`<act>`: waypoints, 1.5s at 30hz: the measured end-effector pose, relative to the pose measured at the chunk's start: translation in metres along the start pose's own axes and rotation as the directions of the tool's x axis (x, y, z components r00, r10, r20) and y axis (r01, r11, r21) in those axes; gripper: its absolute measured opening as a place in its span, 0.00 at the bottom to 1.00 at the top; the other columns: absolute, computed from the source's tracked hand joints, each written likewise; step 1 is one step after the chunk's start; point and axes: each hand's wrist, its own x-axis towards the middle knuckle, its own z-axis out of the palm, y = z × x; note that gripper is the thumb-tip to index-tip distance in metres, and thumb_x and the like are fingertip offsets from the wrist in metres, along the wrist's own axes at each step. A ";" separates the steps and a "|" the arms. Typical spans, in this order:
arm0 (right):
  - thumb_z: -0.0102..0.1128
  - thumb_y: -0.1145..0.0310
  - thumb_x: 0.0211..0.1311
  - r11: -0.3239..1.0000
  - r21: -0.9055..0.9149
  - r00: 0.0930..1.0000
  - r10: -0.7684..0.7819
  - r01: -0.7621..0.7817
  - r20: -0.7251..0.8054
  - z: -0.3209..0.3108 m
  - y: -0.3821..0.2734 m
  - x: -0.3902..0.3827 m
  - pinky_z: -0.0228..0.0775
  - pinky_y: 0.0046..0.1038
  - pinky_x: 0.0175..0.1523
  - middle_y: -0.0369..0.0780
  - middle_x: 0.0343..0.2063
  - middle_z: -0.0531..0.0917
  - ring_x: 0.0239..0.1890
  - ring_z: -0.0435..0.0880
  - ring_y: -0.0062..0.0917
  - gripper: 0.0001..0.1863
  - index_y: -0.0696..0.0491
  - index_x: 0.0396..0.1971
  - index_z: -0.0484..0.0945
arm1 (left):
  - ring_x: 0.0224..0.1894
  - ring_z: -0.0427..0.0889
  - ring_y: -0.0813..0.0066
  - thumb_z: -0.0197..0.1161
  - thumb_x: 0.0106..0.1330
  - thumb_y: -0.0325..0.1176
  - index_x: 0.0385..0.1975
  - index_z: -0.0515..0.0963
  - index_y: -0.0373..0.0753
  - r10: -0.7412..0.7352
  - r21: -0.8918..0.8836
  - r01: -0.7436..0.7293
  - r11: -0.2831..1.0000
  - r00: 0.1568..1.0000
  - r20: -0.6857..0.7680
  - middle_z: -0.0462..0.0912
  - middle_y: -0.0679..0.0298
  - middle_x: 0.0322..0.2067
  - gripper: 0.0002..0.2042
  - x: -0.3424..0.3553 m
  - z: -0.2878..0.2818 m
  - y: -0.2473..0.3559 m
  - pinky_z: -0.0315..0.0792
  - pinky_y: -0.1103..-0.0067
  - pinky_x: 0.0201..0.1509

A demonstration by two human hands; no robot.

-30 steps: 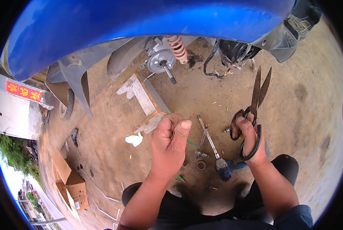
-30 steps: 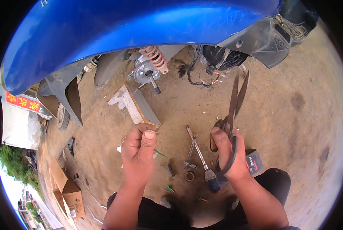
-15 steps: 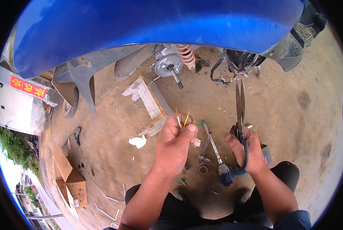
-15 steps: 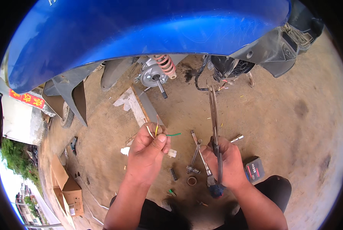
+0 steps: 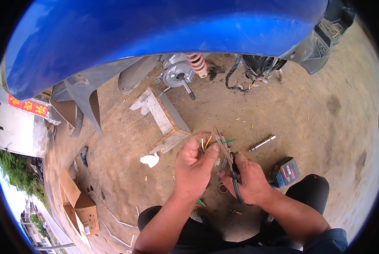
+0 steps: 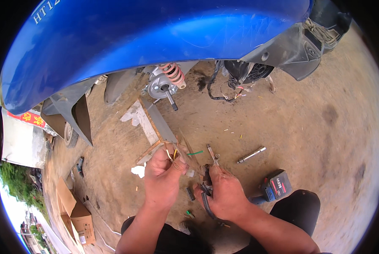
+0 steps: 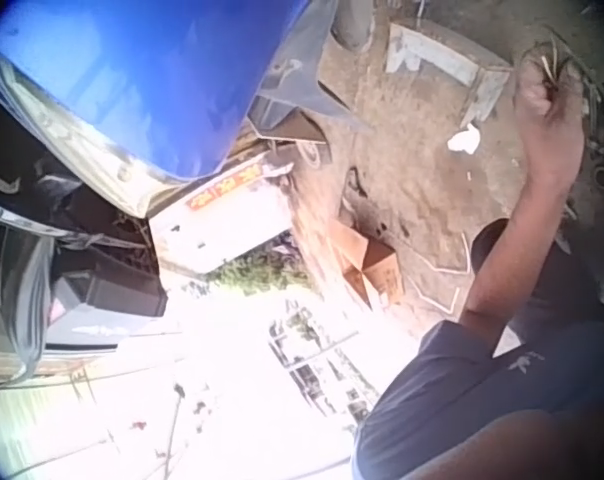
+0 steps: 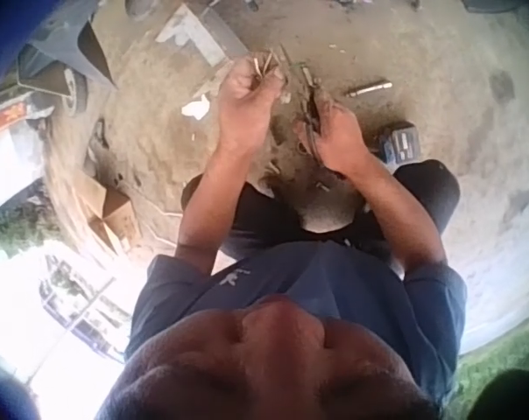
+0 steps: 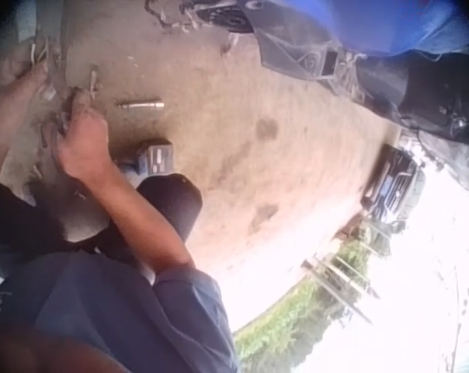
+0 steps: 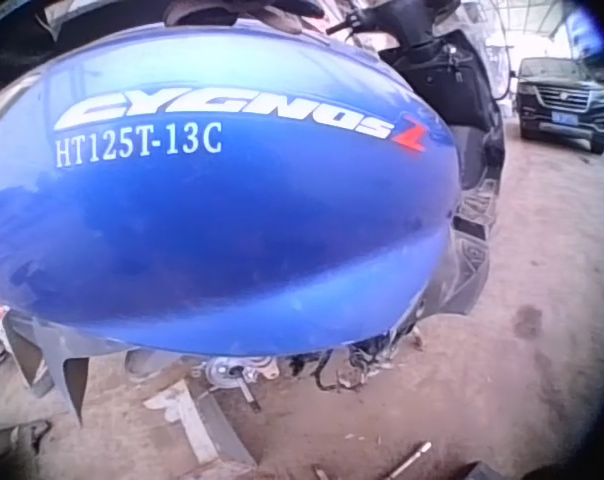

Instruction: Repairing motorcycle wiring using scissors and electrical tape.

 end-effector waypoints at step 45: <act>0.77 0.59 0.47 0.946 -0.291 0.978 -0.178 0.140 -0.108 -0.014 0.003 0.006 0.74 0.44 0.52 0.53 0.38 0.80 0.45 0.81 0.50 0.33 0.67 0.47 0.73 | 0.33 0.71 0.90 0.68 0.70 0.23 0.40 0.84 0.30 0.129 0.180 -0.116 0.977 0.990 -0.062 0.82 0.73 0.34 0.04 -0.011 0.001 0.003 0.67 0.88 0.37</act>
